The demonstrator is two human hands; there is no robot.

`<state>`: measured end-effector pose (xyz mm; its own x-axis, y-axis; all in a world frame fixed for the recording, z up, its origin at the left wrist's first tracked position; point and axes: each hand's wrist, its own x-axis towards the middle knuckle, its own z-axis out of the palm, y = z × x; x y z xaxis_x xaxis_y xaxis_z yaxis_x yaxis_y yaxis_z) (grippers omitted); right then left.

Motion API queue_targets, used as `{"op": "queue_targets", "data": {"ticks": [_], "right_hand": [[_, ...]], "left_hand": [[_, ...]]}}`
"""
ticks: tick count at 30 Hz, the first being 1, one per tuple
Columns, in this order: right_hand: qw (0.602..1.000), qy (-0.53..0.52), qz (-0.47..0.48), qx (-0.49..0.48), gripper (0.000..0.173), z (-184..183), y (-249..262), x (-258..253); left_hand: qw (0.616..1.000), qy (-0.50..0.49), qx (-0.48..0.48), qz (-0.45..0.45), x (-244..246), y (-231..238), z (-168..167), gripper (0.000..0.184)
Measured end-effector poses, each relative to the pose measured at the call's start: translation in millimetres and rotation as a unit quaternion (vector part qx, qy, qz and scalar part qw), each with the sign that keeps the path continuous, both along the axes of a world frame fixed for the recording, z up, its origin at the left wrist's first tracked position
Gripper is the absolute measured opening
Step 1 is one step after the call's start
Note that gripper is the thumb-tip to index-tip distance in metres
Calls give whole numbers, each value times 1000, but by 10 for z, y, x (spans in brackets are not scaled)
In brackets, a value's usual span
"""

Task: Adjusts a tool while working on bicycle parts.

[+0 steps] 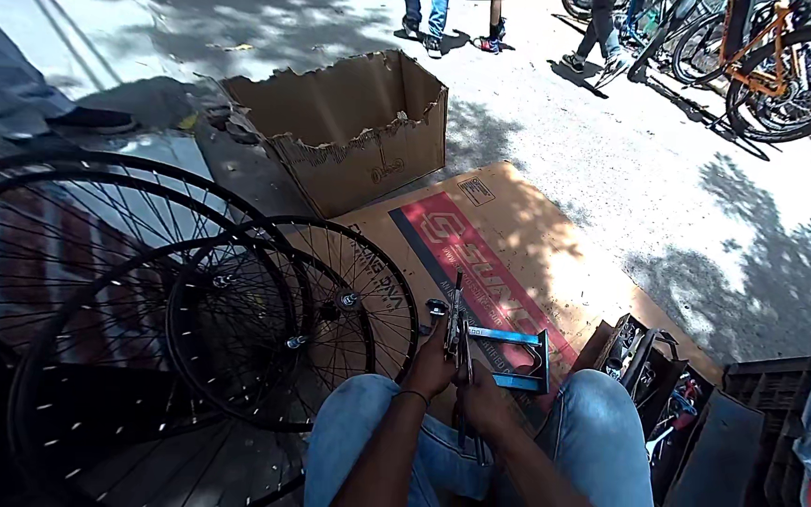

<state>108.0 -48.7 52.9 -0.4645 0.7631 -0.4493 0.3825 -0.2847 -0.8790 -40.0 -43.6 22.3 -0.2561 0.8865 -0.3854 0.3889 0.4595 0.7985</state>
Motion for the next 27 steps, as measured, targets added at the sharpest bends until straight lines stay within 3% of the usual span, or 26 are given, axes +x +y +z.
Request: {"op": "queue_targets", "data": {"ticks": [4,9,12,14,21,24,27], "right_hand": [[994,-58,15,86,23,-371,-112,-18],[980,-116,-9,163,31,-524,-103,-60],[980,-88,-75,163,60,-641,-134,-121],[983,-90,-69,143,72,-596,-128,-176],[977,-197,49,62,43,-86,142,-91],[972,-211,73,-75,23,503,430,-138],[953,-172,65,-240,27,887,769,-124]], "left_hand": [[1000,3,-11,-3,24,9,18,103],[1000,3,-13,-3,16,27,28,103],[1000,4,-16,-3,18,27,50,104],[1000,-2,-13,-2,16,34,67,103],[1000,1,5,-12,-6,26,26,102],[1000,0,16,-16,-15,39,15,102],[1000,-12,18,-15,5,-17,-12,101]]}}
